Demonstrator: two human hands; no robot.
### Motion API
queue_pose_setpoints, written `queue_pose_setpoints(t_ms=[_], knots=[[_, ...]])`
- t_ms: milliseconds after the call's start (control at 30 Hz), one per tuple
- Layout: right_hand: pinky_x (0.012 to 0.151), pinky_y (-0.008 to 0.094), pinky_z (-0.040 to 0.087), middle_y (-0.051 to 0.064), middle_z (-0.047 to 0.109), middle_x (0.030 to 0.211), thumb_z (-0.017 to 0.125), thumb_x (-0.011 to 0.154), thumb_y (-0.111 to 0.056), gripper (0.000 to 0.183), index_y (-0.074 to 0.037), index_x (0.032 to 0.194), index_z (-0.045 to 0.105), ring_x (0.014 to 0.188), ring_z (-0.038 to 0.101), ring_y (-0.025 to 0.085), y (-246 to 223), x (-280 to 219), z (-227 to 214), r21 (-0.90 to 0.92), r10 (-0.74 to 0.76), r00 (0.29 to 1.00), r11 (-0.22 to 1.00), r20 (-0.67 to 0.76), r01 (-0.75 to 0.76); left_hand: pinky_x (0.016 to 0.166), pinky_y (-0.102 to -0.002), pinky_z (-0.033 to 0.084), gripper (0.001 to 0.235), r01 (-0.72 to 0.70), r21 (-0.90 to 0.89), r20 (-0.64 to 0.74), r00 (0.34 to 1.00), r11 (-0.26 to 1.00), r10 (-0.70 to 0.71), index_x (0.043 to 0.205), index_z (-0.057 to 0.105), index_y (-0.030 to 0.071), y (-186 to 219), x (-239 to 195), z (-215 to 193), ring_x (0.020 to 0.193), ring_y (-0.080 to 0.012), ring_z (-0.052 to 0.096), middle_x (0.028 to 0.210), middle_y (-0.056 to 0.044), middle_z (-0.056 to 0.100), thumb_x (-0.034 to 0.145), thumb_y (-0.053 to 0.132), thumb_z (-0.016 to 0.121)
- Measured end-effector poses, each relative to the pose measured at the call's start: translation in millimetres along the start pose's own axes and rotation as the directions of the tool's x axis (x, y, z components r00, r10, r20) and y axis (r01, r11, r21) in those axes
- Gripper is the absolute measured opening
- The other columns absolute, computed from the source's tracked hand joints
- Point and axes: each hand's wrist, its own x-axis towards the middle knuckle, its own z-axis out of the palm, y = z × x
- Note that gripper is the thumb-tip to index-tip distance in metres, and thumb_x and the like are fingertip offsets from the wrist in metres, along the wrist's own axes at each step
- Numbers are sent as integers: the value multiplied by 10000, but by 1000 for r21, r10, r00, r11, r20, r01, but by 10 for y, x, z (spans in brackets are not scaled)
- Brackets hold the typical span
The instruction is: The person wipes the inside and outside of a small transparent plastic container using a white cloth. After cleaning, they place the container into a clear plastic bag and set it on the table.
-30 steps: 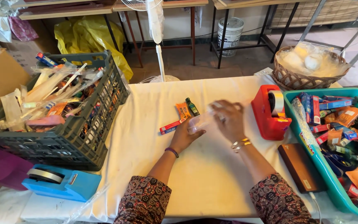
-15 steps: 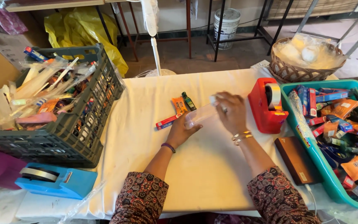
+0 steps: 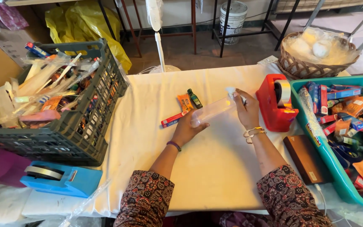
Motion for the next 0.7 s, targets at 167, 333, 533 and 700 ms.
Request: queue_pose_setpoints(t_ms=[167,333,533,700], knots=[[935,380,546,98,719,1248,645,1002,-144,199,-77,1172,725,1104,705,288,-333,-160,124,-146,-383,924,914,-4,379,1013,-390,514,717,-81,-102,-49,996,991,77,1350,551,32,0,-11,-1,1200,-268,651,1280,-171,678,795,357,870],[1036,464,486,83,705,1278,668,965,-147,239,-124,1198,714,1202,662,272,-534,-340,261,-395,-586,787,688,193,609,1003,-368,550,752,-100,-273,-101,992,957,75,1401,481,54,-40,7,76,1180,-242,666,1258,-158,670,791,293,851],[1066,489,457,43,672,1328,702,947,-217,279,-182,1224,700,1260,629,258,-737,-529,417,-217,-642,632,606,433,765,908,-350,611,452,9,-79,16,1000,997,-7,1232,655,52,-516,30,203,1108,-226,762,1183,-122,766,839,211,814],[1034,486,455,33,721,1263,696,902,-184,242,-162,1139,736,1171,672,220,-379,-141,91,-299,-554,765,707,328,641,980,-357,556,650,-54,-104,-26,998,993,52,1312,591,45,70,-19,22,1144,-244,704,1250,-135,709,790,296,886]])
